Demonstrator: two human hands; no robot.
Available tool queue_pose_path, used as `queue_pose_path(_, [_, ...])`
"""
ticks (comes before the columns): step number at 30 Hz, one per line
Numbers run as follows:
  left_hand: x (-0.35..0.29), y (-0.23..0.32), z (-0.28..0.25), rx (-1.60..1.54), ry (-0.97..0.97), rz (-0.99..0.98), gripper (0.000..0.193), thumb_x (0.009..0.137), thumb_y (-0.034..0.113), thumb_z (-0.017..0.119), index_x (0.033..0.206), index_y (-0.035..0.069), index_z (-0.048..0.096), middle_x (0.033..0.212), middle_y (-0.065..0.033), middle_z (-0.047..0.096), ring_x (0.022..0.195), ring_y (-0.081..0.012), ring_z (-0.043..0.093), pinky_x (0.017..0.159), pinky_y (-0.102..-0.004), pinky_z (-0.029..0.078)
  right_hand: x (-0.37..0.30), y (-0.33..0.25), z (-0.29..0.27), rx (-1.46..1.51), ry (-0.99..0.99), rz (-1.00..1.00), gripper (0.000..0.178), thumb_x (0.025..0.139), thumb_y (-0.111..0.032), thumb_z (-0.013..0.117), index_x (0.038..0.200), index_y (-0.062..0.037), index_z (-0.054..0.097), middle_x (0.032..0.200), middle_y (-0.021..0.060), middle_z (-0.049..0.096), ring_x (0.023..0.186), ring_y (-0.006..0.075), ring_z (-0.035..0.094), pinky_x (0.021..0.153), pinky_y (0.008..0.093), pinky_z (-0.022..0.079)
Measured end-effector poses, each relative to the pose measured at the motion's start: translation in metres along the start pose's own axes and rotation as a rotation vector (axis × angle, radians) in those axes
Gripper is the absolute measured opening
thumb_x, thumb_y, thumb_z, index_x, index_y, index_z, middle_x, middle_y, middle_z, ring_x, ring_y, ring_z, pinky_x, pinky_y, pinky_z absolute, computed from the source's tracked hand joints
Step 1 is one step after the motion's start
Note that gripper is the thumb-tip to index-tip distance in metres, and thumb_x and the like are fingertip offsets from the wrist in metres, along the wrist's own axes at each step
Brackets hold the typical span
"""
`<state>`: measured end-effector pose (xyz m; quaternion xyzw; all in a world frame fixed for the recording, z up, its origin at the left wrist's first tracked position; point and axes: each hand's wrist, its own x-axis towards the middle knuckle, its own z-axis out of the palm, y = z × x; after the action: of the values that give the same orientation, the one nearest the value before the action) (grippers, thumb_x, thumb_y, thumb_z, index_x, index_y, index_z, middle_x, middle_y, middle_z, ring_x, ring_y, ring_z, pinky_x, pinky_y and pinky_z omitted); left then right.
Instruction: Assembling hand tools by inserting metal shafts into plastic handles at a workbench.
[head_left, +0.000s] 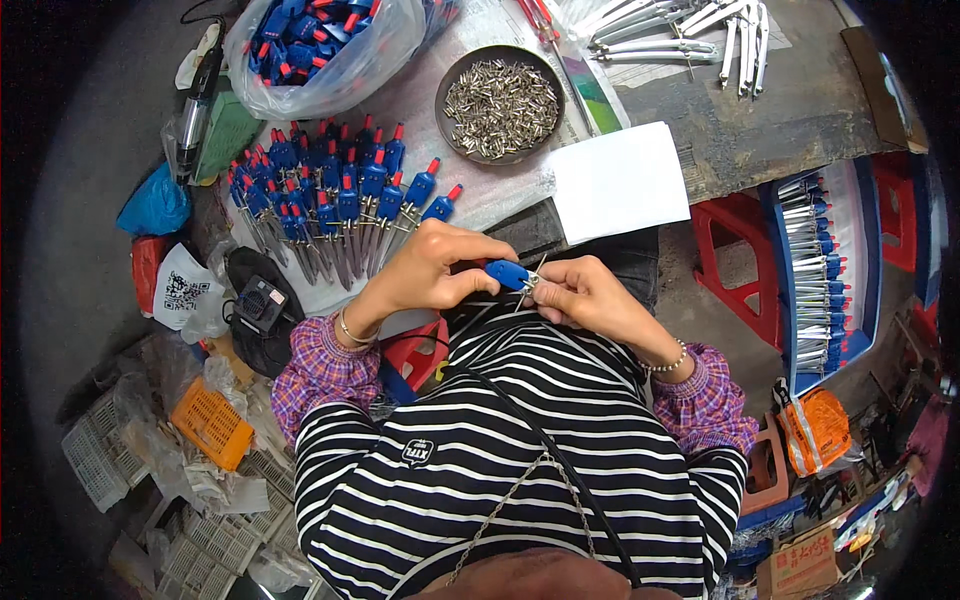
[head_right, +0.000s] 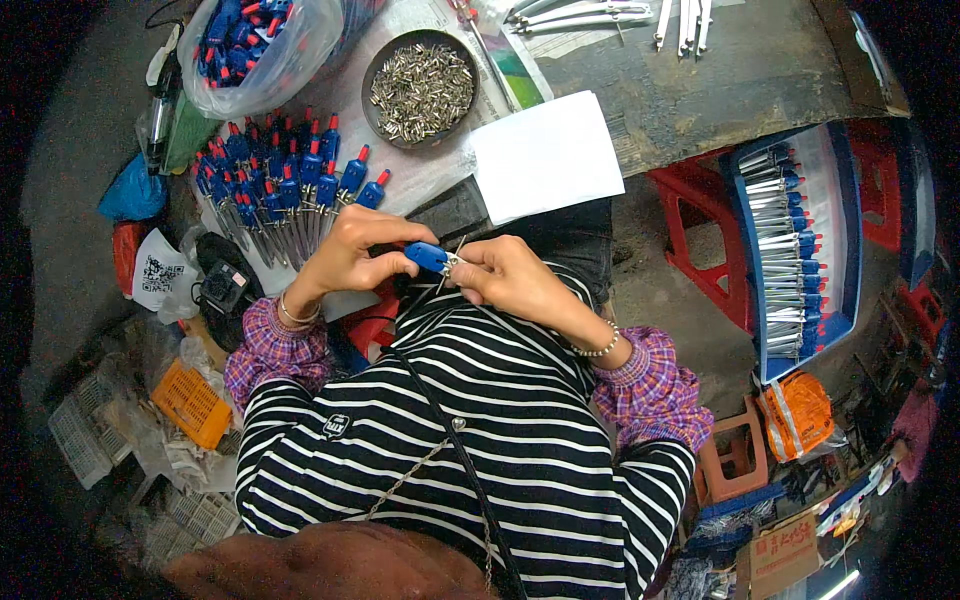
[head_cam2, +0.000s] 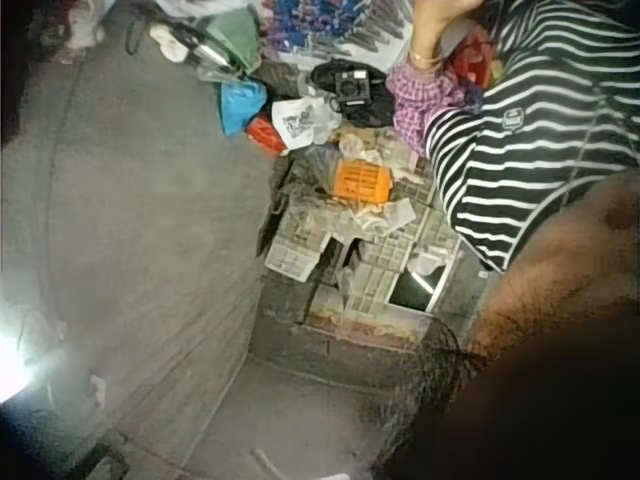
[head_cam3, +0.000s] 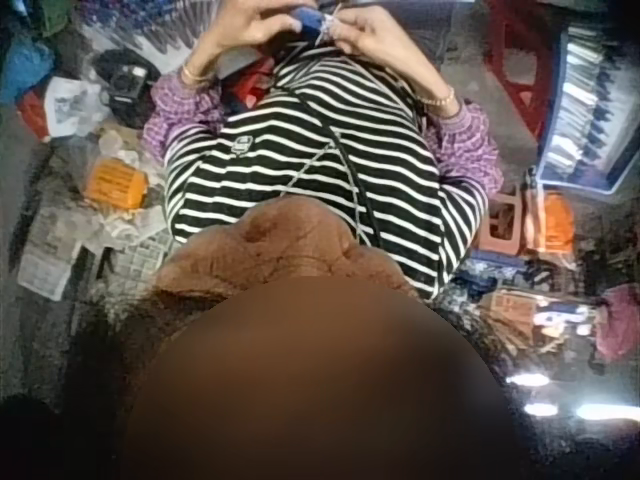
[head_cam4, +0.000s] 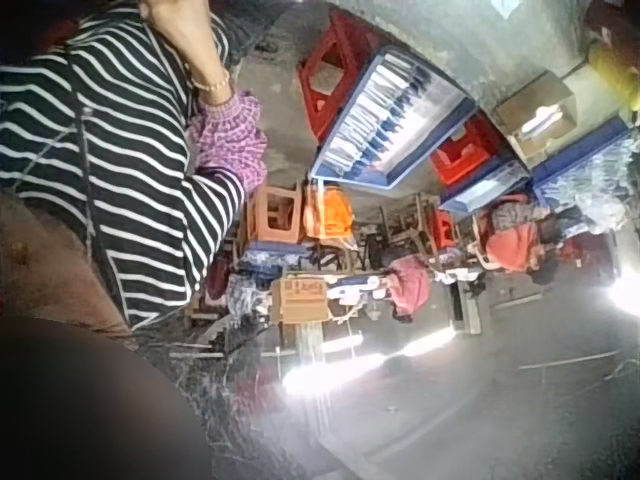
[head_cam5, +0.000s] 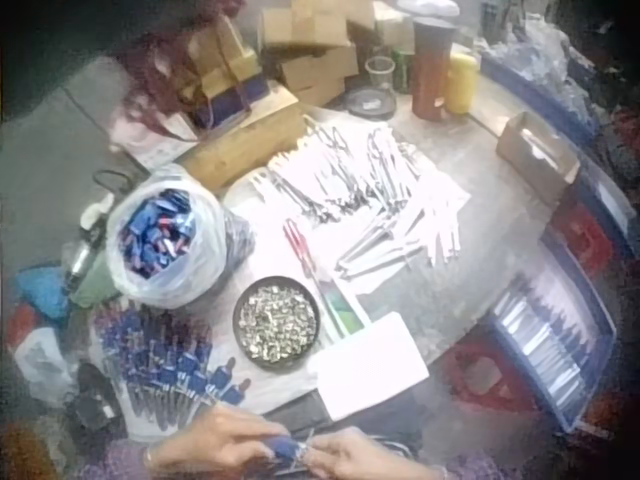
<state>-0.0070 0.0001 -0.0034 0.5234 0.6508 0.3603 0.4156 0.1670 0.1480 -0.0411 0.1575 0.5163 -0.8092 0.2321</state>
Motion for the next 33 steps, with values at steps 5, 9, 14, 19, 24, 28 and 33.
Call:
queue_pose_path(5, [-0.0021,0.0026,0.0011,0.037,0.054,-0.012,0.028,0.069,0.016,0.073,0.092,0.001,0.068,0.071,-0.0116,0.065,0.058,-0.0220,0.064,0.051,-0.0282,0.046,-0.0002,-0.0033,0.0031,0.066,-0.001,0.007,0.021,0.093,-0.014,0.052,0.086,0.0027,0.062,0.059,-0.0044,0.048,0.050,0.0017,0.038,0.044,0.0174,0.027])
queue_pose_path(9, [-0.0015,0.0008,0.0003,0.041,0.067,-0.003,0.028,0.069,0.017,0.073,0.091,0.001,0.068,0.070,-0.0111,0.065,0.057,-0.0218,0.063,0.051,-0.0280,0.046,-0.0002,-0.0036,0.0016,0.013,0.014,-0.029,0.021,0.093,-0.014,0.052,0.085,0.0026,0.062,0.059,-0.0041,0.048,0.049,0.0019,0.038,0.044,0.0178,0.028])
queue_pose_path(14, [-0.0015,-0.0026,-0.0016,0.023,0.022,0.007,0.027,0.069,0.016,0.073,0.091,0.001,0.068,0.070,-0.0111,0.066,0.058,-0.0217,0.064,0.052,-0.0278,0.046,-0.0006,-0.0041,0.0005,-0.031,0.000,-0.006,0.021,0.093,-0.014,0.052,0.085,0.0028,0.061,0.059,-0.0037,0.048,0.051,0.0021,0.039,0.045,0.0179,0.028])
queue_pose_path(19, [-0.0009,-0.0023,-0.0012,0.005,0.037,0.005,0.027,0.068,0.016,0.073,0.091,0.001,0.068,0.071,-0.0113,0.066,0.059,-0.0213,0.065,0.052,-0.0276,0.047,-0.0005,-0.0057,0.0014,0.009,0.009,-0.006,0.021,0.093,-0.014,0.052,0.085,0.0034,0.061,0.059,-0.0035,0.048,0.051,0.0023,0.040,0.045,0.0180,0.029])
queue_pose_path(24, [0.0003,0.0019,-0.0013,0.062,0.063,-0.006,0.028,0.067,0.014,0.073,0.091,0.001,0.068,0.072,-0.0112,0.066,0.060,-0.0214,0.065,0.053,-0.0282,0.048,0.0000,-0.0060,0.0004,-0.017,0.022,-0.017,0.020,0.092,-0.013,0.052,0.087,0.0039,0.062,0.059,-0.0034,0.049,0.052,0.0023,0.040,0.046,0.0177,0.030])
queue_pose_path(28, [0.0005,0.0024,-0.0014,0.076,0.093,0.019,0.028,0.066,0.013,0.074,0.091,0.001,0.069,0.072,-0.0109,0.066,0.059,-0.0211,0.064,0.052,-0.0283,0.047,0.0004,-0.0051,0.0022,-0.010,0.041,-0.050,0.020,0.092,-0.013,0.052,0.086,0.0036,0.062,0.059,-0.0035,0.049,0.052,0.0022,0.040,0.046,0.0178,0.030])
queue_pose_path(33, [-0.0005,0.0028,-0.0011,0.104,0.131,0.027,0.028,0.064,0.011,0.074,0.090,0.000,0.069,0.070,-0.0109,0.066,0.057,-0.0214,0.063,0.051,-0.0286,0.047,0.0027,-0.0060,0.0027,-0.040,0.092,-0.057,0.021,0.087,-0.013,0.054,0.081,0.0043,0.064,0.055,0.0023,0.055,0.049,0.0069,0.046,0.046,0.0241,0.036])
